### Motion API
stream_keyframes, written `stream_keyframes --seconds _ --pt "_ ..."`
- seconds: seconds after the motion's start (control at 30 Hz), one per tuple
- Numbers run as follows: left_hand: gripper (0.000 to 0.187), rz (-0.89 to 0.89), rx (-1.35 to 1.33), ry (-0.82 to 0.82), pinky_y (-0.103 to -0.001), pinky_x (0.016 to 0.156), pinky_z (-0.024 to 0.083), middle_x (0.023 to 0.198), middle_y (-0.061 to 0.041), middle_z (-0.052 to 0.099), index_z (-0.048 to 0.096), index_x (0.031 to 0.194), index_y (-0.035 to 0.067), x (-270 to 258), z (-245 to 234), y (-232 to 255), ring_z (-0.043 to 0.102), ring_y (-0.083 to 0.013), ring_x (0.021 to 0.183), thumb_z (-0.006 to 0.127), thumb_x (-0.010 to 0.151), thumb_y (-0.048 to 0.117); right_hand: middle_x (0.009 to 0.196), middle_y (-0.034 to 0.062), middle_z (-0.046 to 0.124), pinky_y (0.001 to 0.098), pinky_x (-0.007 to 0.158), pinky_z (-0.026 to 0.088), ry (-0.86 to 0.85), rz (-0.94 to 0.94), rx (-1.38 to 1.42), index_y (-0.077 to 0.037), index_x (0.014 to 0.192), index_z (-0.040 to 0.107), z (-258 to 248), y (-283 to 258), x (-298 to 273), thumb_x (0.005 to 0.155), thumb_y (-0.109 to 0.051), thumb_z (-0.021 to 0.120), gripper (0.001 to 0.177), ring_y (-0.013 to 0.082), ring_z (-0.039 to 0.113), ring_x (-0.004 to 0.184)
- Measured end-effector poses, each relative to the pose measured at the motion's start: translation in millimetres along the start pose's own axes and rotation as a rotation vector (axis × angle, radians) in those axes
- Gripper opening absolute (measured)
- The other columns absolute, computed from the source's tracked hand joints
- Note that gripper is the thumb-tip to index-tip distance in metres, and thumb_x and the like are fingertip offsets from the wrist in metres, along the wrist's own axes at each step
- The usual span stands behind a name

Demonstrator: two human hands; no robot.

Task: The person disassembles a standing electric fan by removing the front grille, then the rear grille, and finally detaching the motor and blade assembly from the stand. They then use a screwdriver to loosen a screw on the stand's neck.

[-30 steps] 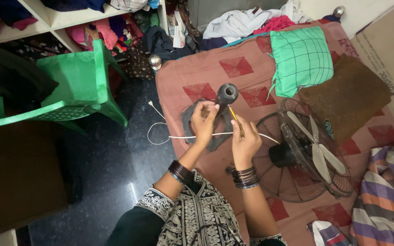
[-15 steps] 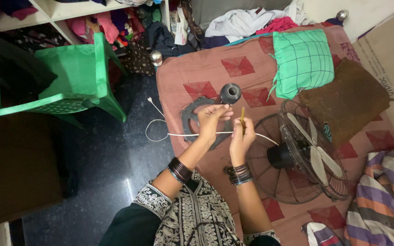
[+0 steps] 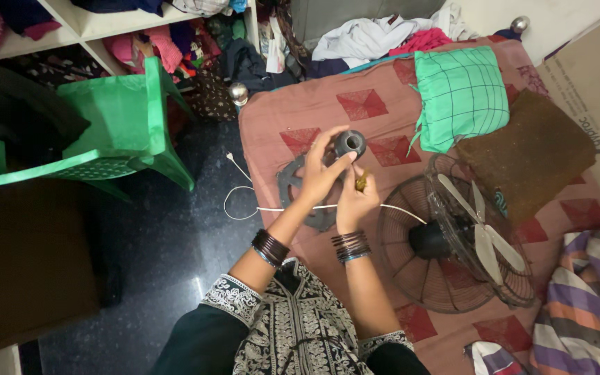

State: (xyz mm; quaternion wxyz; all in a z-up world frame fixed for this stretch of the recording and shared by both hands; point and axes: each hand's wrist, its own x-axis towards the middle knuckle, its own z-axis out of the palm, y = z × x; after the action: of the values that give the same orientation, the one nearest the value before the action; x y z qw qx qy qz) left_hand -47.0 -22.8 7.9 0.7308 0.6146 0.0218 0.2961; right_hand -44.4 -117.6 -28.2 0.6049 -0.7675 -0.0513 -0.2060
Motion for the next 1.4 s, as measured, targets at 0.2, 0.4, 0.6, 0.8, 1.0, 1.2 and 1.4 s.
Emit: stream_keyframes --seconds 0.2,0.4,0.6,0.8,1.0,1.2,1.4 --pt "0.052 -0.122 -0.135 -0.124 -0.031 0.107 0.048 0.129 -0.006 0.066 0.057 0.142 0.007 3.6 -9.2 -3.4 0.061 -0.0135 0.121 0.074 0.093 0.012 0.107 0.0136 0.072 0.0409 0.081 0.058 -0.045 -0.564 -0.317 -0.003 0.110 0.070 -14.9 -7.7 8.5 0.095 -0.003 0.073 0.015 0.0320 0.072 0.095" --pt "0.052 -0.079 -0.149 -0.133 -0.031 0.106 0.048 0.127 -0.005 0.066 0.056 0.143 0.007 2.7 -7.8 -11.3 0.060 -0.0131 0.119 0.074 0.094 0.013 0.104 0.0122 0.071 0.0354 0.068 0.054 -0.045 -0.362 -0.143 -0.001 0.104 0.071 -15.2 -13.0 10.3 0.089 -0.002 0.078 0.017 0.0239 0.064 0.077" --pt "0.053 -0.111 -0.151 -0.079 -0.031 0.109 0.047 0.129 -0.006 0.066 0.057 0.144 0.007 -4.7 -1.1 -12.3 0.060 -0.0134 0.121 0.073 0.095 0.013 0.094 0.0094 0.068 0.0316 0.069 0.049 -0.028 -0.172 -0.021 0.000 0.100 0.071 -11.8 -16.6 8.2 0.094 0.001 0.077 0.009 0.0183 0.059 0.075" --pt "0.055 -0.075 -0.197 -0.013 -0.031 0.112 0.045 0.134 -0.007 0.064 0.054 0.146 0.006 -8.9 10.2 -12.3 0.059 -0.0153 0.124 0.072 0.095 0.014 0.098 0.0100 0.068 0.0308 0.070 0.050 0.008 -0.338 -0.025 0.000 0.100 0.068 -11.5 -7.9 10.7 0.091 0.003 0.077 0.013 0.0173 0.060 0.078" --pt "0.048 -0.016 -0.037 0.211 -0.032 0.110 0.047 0.133 -0.011 0.065 0.059 0.138 0.004 -25.1 20.9 -4.8 0.062 -0.0190 0.124 0.075 0.093 0.014 0.081 0.0088 0.060 0.0296 0.063 0.043 0.013 -0.045 -0.039 0.000 0.099 0.073 -6.9 5.3 7.2 0.094 0.003 0.078 0.008 0.0146 0.050 0.069" --pt "0.036 -0.069 0.176 0.455 -0.030 0.088 0.052 0.108 -0.007 0.061 0.064 0.115 0.003 -40.8 31.8 -7.4 0.062 -0.0160 0.097 0.082 0.086 0.013 0.100 0.0121 0.070 0.0326 0.076 0.053 -0.027 -0.338 -0.039 0.002 0.103 0.071 -13.9 -1.8 11.7 0.091 0.006 0.075 0.013 0.0208 0.065 0.085" --pt "0.015 -0.098 0.044 0.404 -0.024 0.074 0.052 0.096 -0.003 0.062 0.068 0.098 0.002 -42.8 32.1 -23.7 0.062 -0.0090 0.084 0.078 0.091 0.009 0.105 0.0146 0.069 0.0340 0.078 0.055 -0.047 -0.380 -0.016 0.002 0.104 0.071 -14.9 -1.2 15.2 0.087 0.007 0.075 0.017 0.0251 0.068 0.090"
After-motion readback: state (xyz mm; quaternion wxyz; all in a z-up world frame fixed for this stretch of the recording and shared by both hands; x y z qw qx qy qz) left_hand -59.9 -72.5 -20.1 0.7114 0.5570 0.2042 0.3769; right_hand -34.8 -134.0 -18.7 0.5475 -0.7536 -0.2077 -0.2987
